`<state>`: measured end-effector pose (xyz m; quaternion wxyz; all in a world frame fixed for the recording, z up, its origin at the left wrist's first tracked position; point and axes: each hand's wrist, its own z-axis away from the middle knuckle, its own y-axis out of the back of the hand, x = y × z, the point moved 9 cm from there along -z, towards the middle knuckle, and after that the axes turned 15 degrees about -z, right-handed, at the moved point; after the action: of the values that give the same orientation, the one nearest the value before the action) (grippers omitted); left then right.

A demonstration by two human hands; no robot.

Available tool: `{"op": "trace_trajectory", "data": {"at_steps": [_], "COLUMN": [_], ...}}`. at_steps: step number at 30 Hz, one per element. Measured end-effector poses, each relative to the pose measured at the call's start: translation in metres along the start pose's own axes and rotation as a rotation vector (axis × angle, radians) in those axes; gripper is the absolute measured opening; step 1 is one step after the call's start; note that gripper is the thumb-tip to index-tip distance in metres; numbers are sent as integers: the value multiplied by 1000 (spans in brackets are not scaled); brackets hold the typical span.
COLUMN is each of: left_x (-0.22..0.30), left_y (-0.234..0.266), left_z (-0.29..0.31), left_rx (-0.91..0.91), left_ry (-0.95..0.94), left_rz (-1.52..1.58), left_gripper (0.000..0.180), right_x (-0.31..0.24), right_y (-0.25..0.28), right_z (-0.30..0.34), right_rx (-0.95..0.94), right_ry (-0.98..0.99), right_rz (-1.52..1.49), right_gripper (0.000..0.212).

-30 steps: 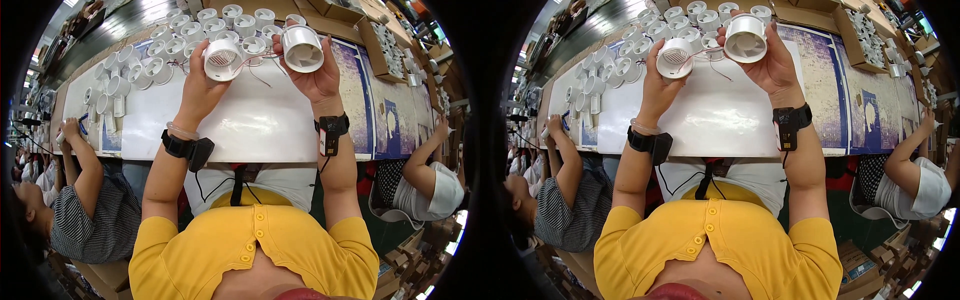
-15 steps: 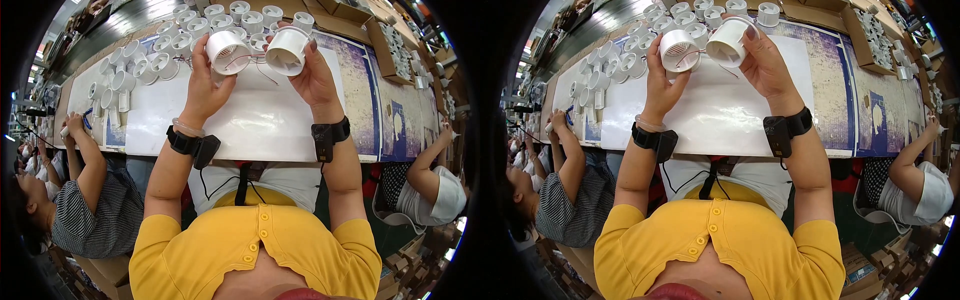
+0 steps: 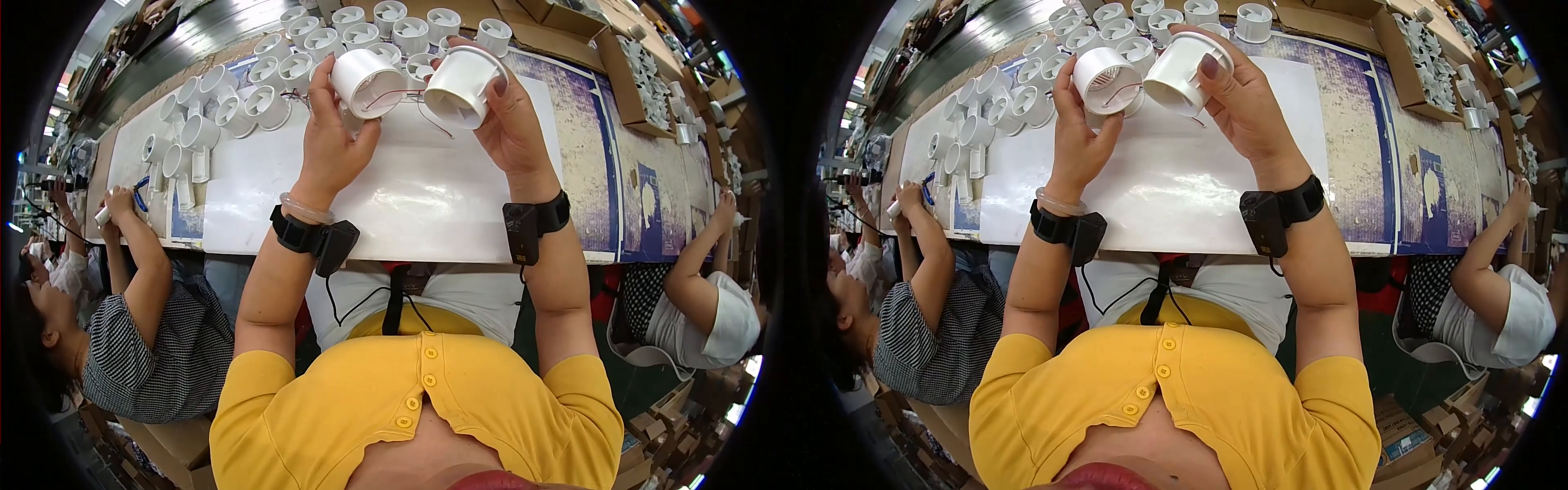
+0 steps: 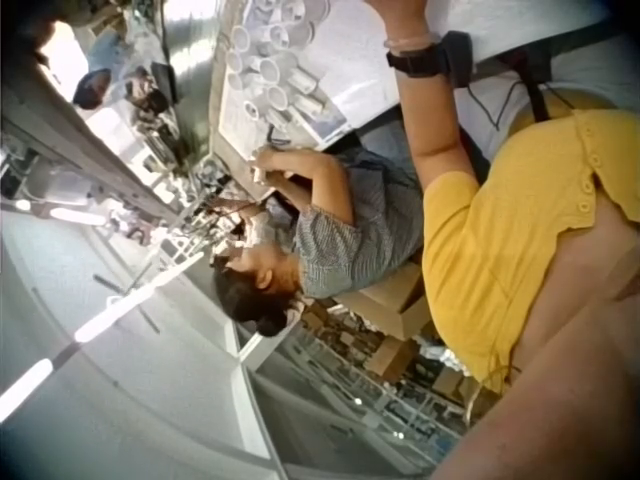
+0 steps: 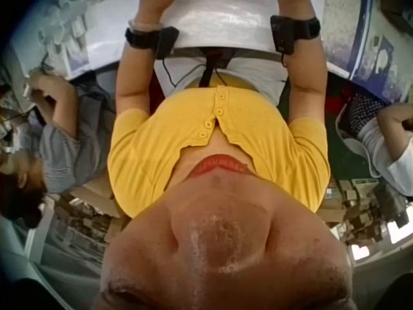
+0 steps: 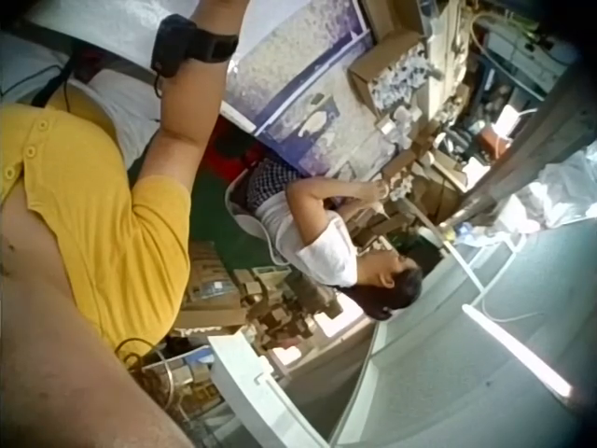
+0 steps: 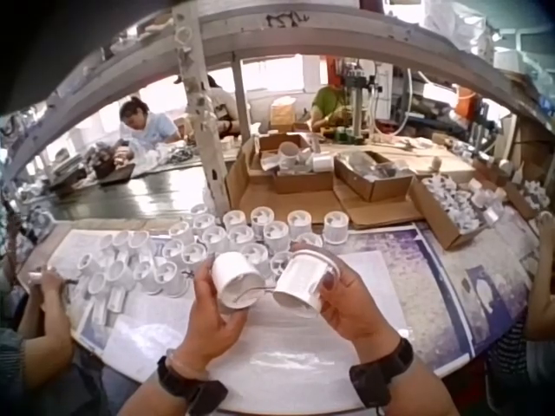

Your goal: Assembling small electronic components by inserting internal wires and parts into white plastic housings at a factory workbench.

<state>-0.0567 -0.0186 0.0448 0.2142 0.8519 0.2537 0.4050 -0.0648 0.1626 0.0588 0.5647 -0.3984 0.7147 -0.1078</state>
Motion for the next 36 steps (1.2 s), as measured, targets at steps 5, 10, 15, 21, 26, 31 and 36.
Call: {"op": "trace_trajectory", "data": {"at_steps": [5,10,15,21,26,31,36], "left_x": [0,4,7,3,4,7,4], "left_y": [1,0,-4,-10,-13,-17,-16], "left_z": [0,-1,1,4,5,6,7], "left_rx": [4,-20,-59,-104,-141,-196,-161], "left_ry": [-3,9,-17,102,140,110,51], "left_rz": [-39,-38,4,350,458,402,294], "left_gripper": [83,84,82,74,71,68,65], "right_x": [-2,6,16,14,6,-2,-5], "right_y": [-4,-6,-14,-18,-16,-8,-19], "right_z": [1,2,1,4,3,1,7], "right_rx": [-29,-32,-76,-64,-97,-219,-383], "right_ry": [12,-33,-41,-54,-18,-26,69], "right_rz": [61,55,91,146,241,465,894], "right_gripper": [69,70,69,66,60,63,70]}}
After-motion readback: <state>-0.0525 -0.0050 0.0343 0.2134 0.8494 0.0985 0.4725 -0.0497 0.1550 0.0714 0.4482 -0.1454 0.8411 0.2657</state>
